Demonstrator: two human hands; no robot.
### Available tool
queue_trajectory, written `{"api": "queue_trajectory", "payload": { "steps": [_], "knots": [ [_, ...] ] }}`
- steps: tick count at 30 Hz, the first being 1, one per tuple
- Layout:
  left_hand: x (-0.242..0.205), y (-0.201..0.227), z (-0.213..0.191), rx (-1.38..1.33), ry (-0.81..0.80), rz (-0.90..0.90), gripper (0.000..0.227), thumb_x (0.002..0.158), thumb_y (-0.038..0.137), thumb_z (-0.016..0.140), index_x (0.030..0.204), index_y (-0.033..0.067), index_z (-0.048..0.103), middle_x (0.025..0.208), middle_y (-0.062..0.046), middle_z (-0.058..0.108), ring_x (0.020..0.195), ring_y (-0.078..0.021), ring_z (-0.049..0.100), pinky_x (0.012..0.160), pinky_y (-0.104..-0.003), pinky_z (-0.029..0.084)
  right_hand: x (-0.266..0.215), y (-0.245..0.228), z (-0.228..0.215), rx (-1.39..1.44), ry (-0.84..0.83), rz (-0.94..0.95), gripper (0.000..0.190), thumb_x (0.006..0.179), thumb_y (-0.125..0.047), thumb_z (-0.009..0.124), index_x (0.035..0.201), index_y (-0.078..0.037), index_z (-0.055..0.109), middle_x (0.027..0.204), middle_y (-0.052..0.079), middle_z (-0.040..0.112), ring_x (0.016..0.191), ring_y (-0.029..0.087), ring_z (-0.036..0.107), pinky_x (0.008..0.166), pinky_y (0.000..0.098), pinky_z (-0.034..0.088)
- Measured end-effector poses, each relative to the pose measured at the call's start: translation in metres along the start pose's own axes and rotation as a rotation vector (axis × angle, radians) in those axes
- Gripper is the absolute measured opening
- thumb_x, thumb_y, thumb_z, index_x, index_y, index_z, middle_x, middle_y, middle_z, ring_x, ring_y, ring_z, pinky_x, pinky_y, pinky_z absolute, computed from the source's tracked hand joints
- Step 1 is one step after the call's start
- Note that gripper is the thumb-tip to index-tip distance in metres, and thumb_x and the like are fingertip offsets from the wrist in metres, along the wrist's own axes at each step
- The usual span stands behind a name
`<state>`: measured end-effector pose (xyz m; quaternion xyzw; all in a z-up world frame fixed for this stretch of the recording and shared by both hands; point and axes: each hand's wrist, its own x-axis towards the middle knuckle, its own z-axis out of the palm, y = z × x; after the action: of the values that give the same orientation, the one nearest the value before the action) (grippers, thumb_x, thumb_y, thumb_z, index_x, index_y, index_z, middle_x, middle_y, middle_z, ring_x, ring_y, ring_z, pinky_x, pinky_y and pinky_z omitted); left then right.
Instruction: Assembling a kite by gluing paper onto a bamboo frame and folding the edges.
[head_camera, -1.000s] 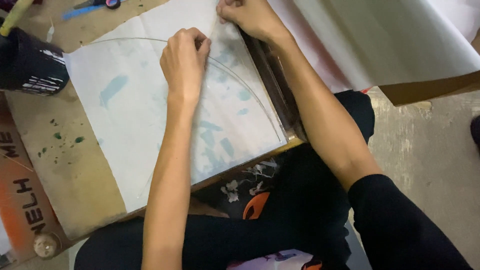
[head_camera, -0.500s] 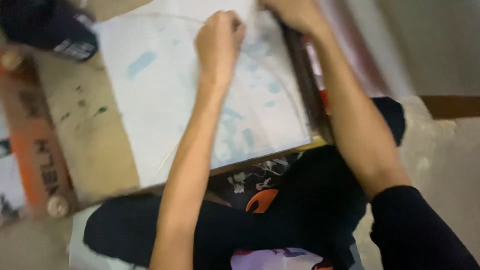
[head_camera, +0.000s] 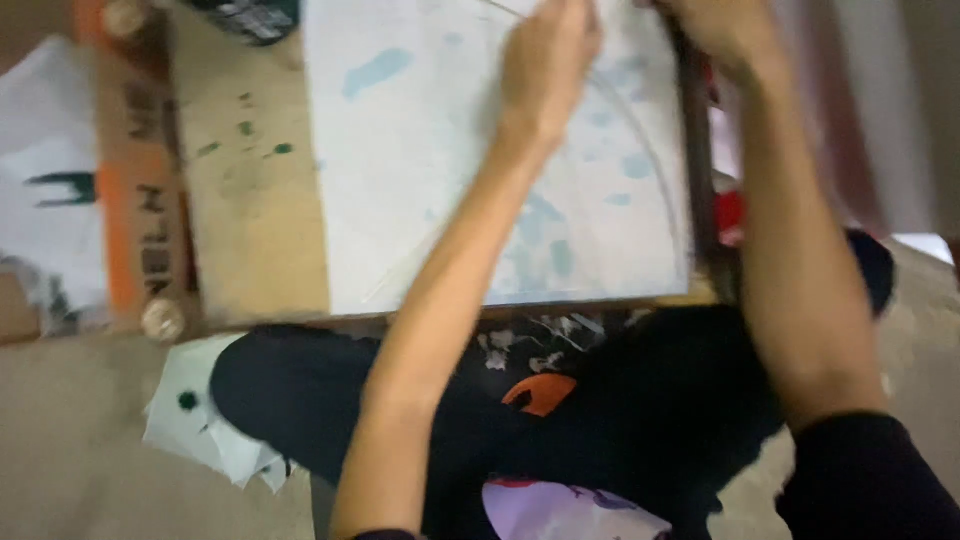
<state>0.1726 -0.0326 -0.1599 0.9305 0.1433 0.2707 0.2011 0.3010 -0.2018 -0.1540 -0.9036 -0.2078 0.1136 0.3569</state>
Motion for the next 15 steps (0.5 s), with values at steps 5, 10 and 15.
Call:
{"api": "queue_trajectory", "payload": {
  "steps": [5,10,15],
  "knots": [
    [0.005,0.006,0.019,0.081,-0.009,-0.068,0.012,0.079,0.008,0.059,0.071,0.0151,0.064,0.074,-0.008,0.069,0.065,-0.0448,0.068,0.054,-0.054,0.048,-0.044,-0.065,-0.022,0.275,-0.085,-0.126,0.013,0.102,-0.012,0.063,0.095,-0.023,0.066,0.094,-0.012,0.064,0.085,-0.001,0.056,0.076,0.0188,0.039],
    [0.0,0.003,0.018,0.173,0.113,0.063,0.015,0.083,0.019,0.058,0.076,0.0185,0.072,0.074,-0.008,0.072,0.066,-0.0379,0.071,0.058,-0.052,0.053,-0.012,-0.024,-0.008,0.238,-0.037,-0.232,0.011,0.096,-0.016,0.065,0.096,-0.022,0.074,0.093,-0.01,0.071,0.089,0.0,0.062,0.081,0.0188,0.045],
    [-0.001,0.007,-0.012,0.12,-0.034,0.094,0.012,0.085,0.024,0.065,0.08,0.0171,0.073,0.084,-0.009,0.07,0.074,-0.0384,0.071,0.066,-0.053,0.054,-0.016,-0.036,-0.009,0.294,0.008,-0.21,0.015,0.088,-0.012,0.062,0.093,-0.017,0.075,0.087,-0.007,0.073,0.077,0.001,0.06,0.069,0.0182,0.043]
  ]
}}
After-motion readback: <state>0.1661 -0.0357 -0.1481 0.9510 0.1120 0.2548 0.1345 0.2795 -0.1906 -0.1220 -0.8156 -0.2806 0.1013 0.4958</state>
